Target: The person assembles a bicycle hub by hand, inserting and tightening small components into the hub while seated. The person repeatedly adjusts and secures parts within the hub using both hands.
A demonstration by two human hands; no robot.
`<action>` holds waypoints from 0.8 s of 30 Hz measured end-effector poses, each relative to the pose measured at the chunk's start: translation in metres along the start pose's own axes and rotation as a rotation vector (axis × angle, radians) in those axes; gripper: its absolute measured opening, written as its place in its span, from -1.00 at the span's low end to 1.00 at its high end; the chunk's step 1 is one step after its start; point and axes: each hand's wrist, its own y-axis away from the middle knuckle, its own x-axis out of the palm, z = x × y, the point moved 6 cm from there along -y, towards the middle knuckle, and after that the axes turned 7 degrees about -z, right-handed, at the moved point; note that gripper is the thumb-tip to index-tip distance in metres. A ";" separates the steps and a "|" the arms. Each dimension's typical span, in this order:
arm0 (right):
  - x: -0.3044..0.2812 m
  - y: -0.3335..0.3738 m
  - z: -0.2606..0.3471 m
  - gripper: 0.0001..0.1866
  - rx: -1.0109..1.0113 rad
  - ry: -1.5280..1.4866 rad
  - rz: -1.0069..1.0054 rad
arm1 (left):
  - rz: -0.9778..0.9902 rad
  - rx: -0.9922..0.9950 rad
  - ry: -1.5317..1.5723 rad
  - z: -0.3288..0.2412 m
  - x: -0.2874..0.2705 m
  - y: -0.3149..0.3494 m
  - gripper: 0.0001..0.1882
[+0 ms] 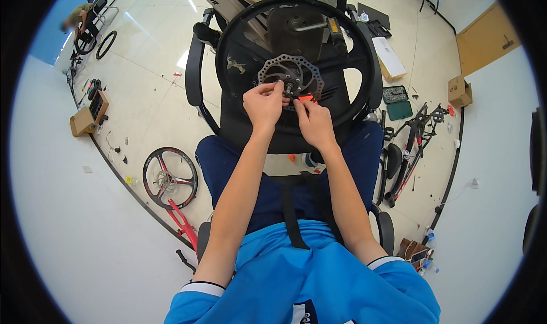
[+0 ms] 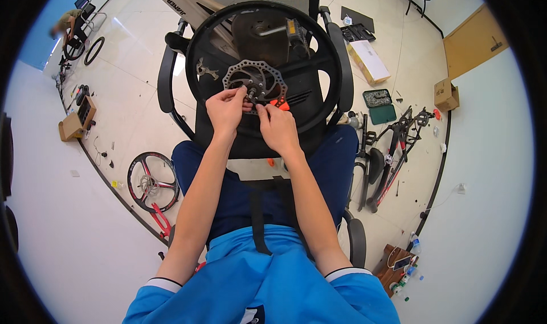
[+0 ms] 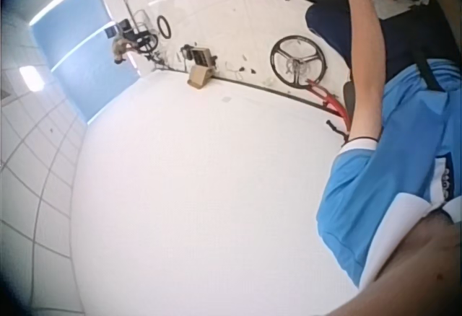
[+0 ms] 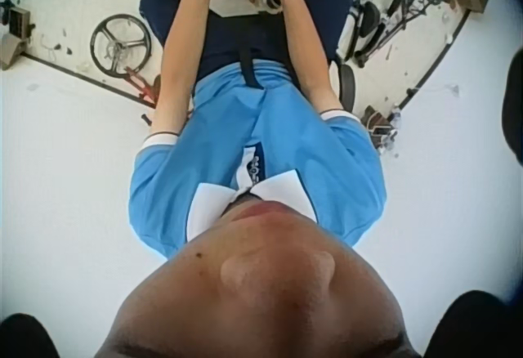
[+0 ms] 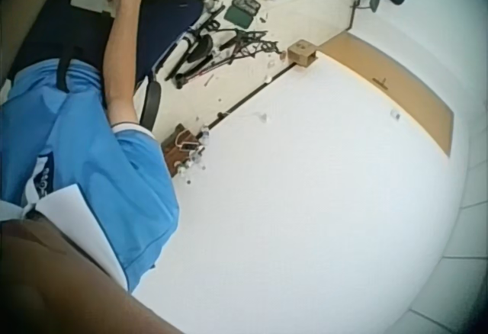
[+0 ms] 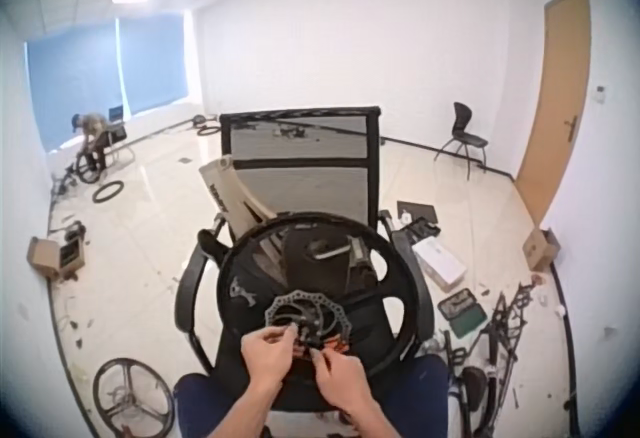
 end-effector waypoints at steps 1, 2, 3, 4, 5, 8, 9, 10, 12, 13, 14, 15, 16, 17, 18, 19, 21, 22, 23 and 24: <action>0.000 0.003 0.002 -0.60 -0.001 -0.011 0.023 | -0.009 0.004 -0.010 0.000 -0.003 0.003 -0.79; 0.000 0.006 0.003 -0.61 -0.002 -0.022 0.046 | -0.019 0.007 -0.019 0.000 -0.007 0.005 -0.79; 0.003 0.011 0.002 -0.62 -0.021 -0.066 0.042 | -0.010 0.027 -0.031 0.002 -0.009 0.007 -0.79; 0.007 0.015 -0.003 -0.62 -0.040 -0.111 0.038 | -0.002 0.047 -0.043 0.006 -0.011 0.008 -0.80; 0.012 0.021 -0.007 -0.63 -0.059 -0.156 0.034 | 0.006 0.067 -0.055 0.010 -0.014 0.010 -0.80; 0.028 0.037 -0.030 -0.64 0.039 -0.257 0.110 | 0.029 0.150 -0.149 0.023 -0.020 0.025 -0.81; 0.034 0.040 -0.040 -0.64 0.071 -0.282 0.113 | 0.000 0.215 -0.209 0.023 -0.019 0.031 -0.78; 0.044 0.044 -0.055 -0.62 0.212 -0.353 0.191 | -0.002 0.294 -0.265 0.021 -0.015 0.035 -0.77; 0.057 0.046 -0.066 -0.62 0.278 -0.553 0.196 | -0.014 0.390 -0.317 0.020 -0.010 0.037 -0.77; 0.062 0.045 -0.068 -0.61 0.310 -0.653 0.196 | -0.025 0.408 -0.314 0.020 -0.007 0.035 -0.77; 0.066 0.046 -0.071 -0.61 0.332 -0.665 0.212 | -0.035 0.425 -0.310 0.021 -0.005 0.035 -0.78; 0.070 0.044 -0.071 -0.62 0.350 -0.679 0.228 | -0.048 0.442 -0.326 0.020 -0.004 0.034 -0.79; 0.073 0.042 -0.071 -0.62 0.368 -0.694 0.244 | -0.060 0.459 -0.341 0.018 -0.004 0.033 -0.80; 0.074 0.041 -0.071 -0.62 0.365 -0.690 0.239 | -0.072 0.475 -0.357 0.017 -0.004 0.031 -0.81; 0.075 0.041 -0.070 -0.62 0.364 -0.686 0.234 | -0.067 0.478 -0.356 0.016 -0.004 0.031 -0.82; 0.075 0.042 -0.069 -0.62 0.363 -0.682 0.230 | -0.062 0.481 -0.356 0.015 -0.004 0.030 -0.82; 0.074 0.041 -0.065 -0.62 0.390 -0.718 0.229 | -0.058 0.494 -0.360 0.014 -0.003 0.029 -0.83; 0.073 0.041 -0.062 -0.62 0.404 -0.735 0.230 | -0.058 0.505 -0.364 0.014 -0.002 0.028 -0.83; 0.074 0.043 -0.060 -0.62 0.440 -0.773 0.244 | -0.058 0.516 -0.368 0.014 -0.002 0.028 -0.83; 0.074 0.044 -0.059 -0.62 0.474 -0.812 0.256 | -0.062 0.533 -0.382 0.013 -0.001 0.028 -0.83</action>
